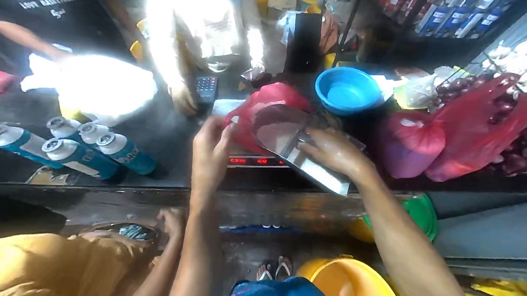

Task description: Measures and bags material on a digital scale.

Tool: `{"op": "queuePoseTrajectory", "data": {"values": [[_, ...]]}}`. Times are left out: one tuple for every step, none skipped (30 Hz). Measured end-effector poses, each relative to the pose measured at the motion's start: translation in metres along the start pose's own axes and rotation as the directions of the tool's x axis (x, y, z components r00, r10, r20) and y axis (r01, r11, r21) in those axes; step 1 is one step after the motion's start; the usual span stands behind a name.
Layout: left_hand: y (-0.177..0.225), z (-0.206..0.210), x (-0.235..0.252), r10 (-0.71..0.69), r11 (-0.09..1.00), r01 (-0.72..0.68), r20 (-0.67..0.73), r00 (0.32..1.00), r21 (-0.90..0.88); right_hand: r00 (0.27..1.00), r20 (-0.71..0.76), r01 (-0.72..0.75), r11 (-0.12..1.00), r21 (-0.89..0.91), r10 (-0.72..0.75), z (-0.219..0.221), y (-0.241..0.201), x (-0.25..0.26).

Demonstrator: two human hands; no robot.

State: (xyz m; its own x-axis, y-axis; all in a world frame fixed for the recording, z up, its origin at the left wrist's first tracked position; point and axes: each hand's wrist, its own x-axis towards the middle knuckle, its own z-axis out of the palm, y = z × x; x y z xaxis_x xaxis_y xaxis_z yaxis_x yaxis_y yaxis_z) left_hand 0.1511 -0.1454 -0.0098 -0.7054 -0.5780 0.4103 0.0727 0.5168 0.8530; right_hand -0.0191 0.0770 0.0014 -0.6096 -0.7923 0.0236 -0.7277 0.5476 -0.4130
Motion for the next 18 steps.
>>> {"op": "queuePoseTrajectory", "data": {"values": [[0.0, 0.002, -0.001, 0.0, 1.0, -0.001, -0.023, 1.0, -0.012, 1.0, -0.025, -0.006, 0.999, 0.031, 0.006, 0.005, 0.006, -0.005], [0.0, 0.002, -0.003, -0.005, 1.0, 0.004, -0.042, 0.999, -0.02, 0.999, -0.036, -0.034, 0.997, 0.066, 0.037, 0.011, 0.01, -0.011], [0.001, 0.002, -0.004, -0.007, 1.0, 0.006, -0.055, 0.998, -0.021, 0.996, -0.034, -0.081, 0.991, 0.106, 0.085, 0.017, 0.013, -0.02], [0.002, 0.0, -0.004, -0.007, 1.0, 0.006, -0.064, 0.998, -0.024, 0.99, -0.035, -0.127, 0.982, 0.143, 0.134, 0.022, 0.015, -0.028], [0.002, -0.001, -0.003, -0.005, 1.0, 0.003, -0.068, 0.998, -0.026, 0.984, -0.04, -0.164, 0.973, 0.165, 0.173, 0.025, 0.015, -0.034], [0.003, -0.001, -0.003, -0.006, 1.0, 0.004, -0.065, 0.998, -0.024, 0.979, -0.04, -0.192, 0.966, 0.173, 0.201, 0.025, 0.016, -0.039], [0.001, -0.001, -0.004, -0.005, 1.0, 0.004, -0.057, 0.998, -0.019, 0.975, -0.028, -0.212, 0.962, 0.172, 0.22, 0.026, 0.016, -0.043], [0.0, 0.0, -0.005, -0.006, 1.0, 0.005, -0.047, 0.999, -0.016, 0.974, -0.017, -0.221, 0.961, 0.165, 0.227, 0.026, 0.018, -0.046], [0.0, 0.001, -0.005, -0.011, 1.0, 0.01, -0.04, 0.999, -0.012, 0.974, -0.012, -0.223, 0.964, 0.146, 0.227, 0.024, 0.021, -0.047], [0.003, 0.003, -0.005, -0.027, 1.0, 0.027, -0.034, 0.999, -0.008, 0.974, -0.014, -0.223, 0.968, 0.114, 0.226, 0.021, 0.024, -0.048], [0.006, 0.004, -0.005, -0.056, 0.998, 0.056, -0.027, 0.998, -0.009, 0.974, -0.013, -0.226, 0.971, 0.082, 0.228, 0.015, 0.027, -0.05], [0.01, 0.004, -0.006, -0.09, 0.996, 0.09, -0.011, 0.996, -0.018, 0.973, -0.014, -0.228, 0.972, 0.056, 0.229, 0.01, 0.03, -0.052], [0.012, 0.004, -0.009, -0.123, 0.992, 0.124, 0.014, 0.992, -0.034, 0.974, -0.013, -0.226, 0.973, 0.038, 0.226, 0.005, 0.033, -0.057], [0.014, 0.004, -0.012, -0.146, 0.987, 0.147, 0.032, 0.989, -0.058, 0.975, -0.017, -0.221, 0.975, 0.025, 0.221, 0.0, 0.036, -0.062], [0.014, 0.004, -0.014, -0.157, 0.983, 0.16, 0.038, 0.987, -0.089, 0.977, -0.018, -0.213, 0.977, 0.009, 0.214, -0.006, 0.038, -0.066], [0.014, 0.003, -0.015, -0.16, 0.98, 0.163, 0.038, 0.986, -0.113, 0.978, -0.013, -0.208, 0.978, -0.009, 0.208, -0.012, 0.04, -0.07], [0.015, 0.002, -0.015, -0.159, 0.979, 0.163, 0.036, 0.987, -0.124, 0.979, -0.008, -0.205, 0.978, -0.023, 0.205, -0.018, 0.041, -0.073], [0.015, 0.0, -0.016, -0.16, 0.979, 0.163, 0.034, 0.987, -0.124, 0.979, -0.001, -0.202, 0.979, -0.038, 0.202, -0.022, 0.042, -0.077]]}}
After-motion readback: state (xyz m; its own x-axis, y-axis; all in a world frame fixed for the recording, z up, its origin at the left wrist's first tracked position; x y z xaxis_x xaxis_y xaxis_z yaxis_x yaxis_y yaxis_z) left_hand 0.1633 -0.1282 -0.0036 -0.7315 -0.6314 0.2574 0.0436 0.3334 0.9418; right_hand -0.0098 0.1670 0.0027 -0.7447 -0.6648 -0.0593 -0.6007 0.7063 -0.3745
